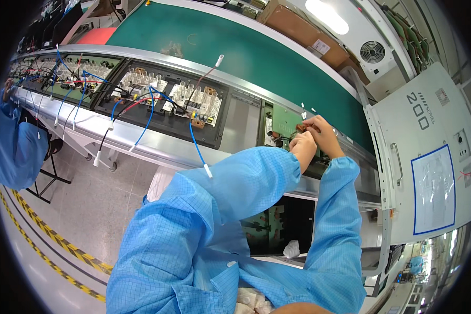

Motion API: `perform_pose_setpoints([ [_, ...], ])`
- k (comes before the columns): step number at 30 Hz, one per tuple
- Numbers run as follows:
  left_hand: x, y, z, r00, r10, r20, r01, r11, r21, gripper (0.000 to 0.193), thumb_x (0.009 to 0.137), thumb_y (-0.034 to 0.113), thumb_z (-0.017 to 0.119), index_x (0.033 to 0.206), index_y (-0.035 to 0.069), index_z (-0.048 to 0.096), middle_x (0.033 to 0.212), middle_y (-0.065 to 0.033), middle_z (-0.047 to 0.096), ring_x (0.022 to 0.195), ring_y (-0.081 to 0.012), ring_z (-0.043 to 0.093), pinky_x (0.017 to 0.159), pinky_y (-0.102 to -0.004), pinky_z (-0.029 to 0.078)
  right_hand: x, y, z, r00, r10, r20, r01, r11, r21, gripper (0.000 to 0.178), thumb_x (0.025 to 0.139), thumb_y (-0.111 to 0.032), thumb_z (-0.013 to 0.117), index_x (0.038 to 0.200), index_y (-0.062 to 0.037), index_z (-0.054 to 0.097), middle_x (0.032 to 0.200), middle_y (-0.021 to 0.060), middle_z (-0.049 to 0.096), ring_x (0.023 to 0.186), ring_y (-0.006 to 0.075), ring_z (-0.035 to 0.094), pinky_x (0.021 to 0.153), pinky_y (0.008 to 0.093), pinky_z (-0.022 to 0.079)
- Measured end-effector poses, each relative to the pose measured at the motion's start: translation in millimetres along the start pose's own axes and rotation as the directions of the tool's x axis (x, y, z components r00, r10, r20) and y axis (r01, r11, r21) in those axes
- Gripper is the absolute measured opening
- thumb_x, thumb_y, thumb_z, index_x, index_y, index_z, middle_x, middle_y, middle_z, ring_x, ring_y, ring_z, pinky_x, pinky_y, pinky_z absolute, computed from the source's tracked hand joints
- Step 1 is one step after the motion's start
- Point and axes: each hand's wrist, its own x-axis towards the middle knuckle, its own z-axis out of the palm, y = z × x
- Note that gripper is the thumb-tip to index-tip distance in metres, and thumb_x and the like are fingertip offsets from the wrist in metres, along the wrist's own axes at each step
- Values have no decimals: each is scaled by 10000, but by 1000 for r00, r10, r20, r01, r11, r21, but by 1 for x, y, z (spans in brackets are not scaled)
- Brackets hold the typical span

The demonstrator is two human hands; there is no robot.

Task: The recorder is assembling and connecting wires to a green circuit board on a production line.

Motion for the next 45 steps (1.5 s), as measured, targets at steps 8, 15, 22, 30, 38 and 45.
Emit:
perform_pose_setpoints([
  [8, -5, -5, 1, 998, 49, -34, -44, 991, 130, 172, 765, 115, 549, 870, -20, 574, 710, -17, 369, 531, -125, 454, 292, -269, 275, -12, -24, 2, 991, -10, -133, -4, 995, -101, 154, 756, -16, 648, 904, 12, 617, 1034, 106, 622, 905, 259, 624, 696, 322, 521],
  [15, -14, -14, 1, 991, 95, -94, -87, 992, 87, 157, 759, 102, 561, 866, -12, 578, 725, -21, 387, 567, -129, 483, 301, -268, 308, -22, -28, 15, 964, -56, -262, 12, 986, -169, 156, 752, -35, 643, 901, 14, 644, 1076, 137, 630, 946, 271, 624, 754, 325, 511],
  [22, -16, -53, -11, 966, 233, -110, -258, 879, -401, 168, 700, 19, 607, 861, -30, 615, 810, -113, 535, 692, -218, 629, 568, -271, 516, 13, -2, -21, 984, 93, -152, -92, 996, 9, 204, 808, -171, 618, 911, -1, 660, 898, 108, 674, 782, 203, 644, 716, 301, 491],
  [30, -40, -109, -17, 974, -40, -224, -174, 504, -846, 141, 770, 20, 575, 901, 61, 607, 851, -95, 559, 747, -307, 608, 626, -400, 497, 73, 72, -15, 880, 458, 129, -476, 848, 232, 304, 864, -199, 562, 1062, 28, 602, 840, 91, 666, 760, 121, 586, 676, 246, 457],
  [38, -30, -105, -10, 973, -23, -231, -191, 486, -853, 96, 789, 138, 618, 878, 102, 617, 837, -63, 574, 735, -288, 593, 631, -376, 482, 67, 73, -13, 904, 405, 135, -425, 827, 367, 301, 793, -181, 646, 1027, 9, 649, 836, 61, 674, 704, 89, 565, 628, 213, 460],
  [45, -33, -100, -6, 954, 13, -300, -260, 538, -802, 78, 774, 182, 648, 799, 111, 626, 782, -28, 573, 747, -237, 584, 617, -354, 482, 54, 55, -13, 898, 424, 115, -432, 806, 405, 248, 817, -155, 646, 1004, 7, 659, 806, 60, 653, 680, 92, 572, 616, 211, 473],
])
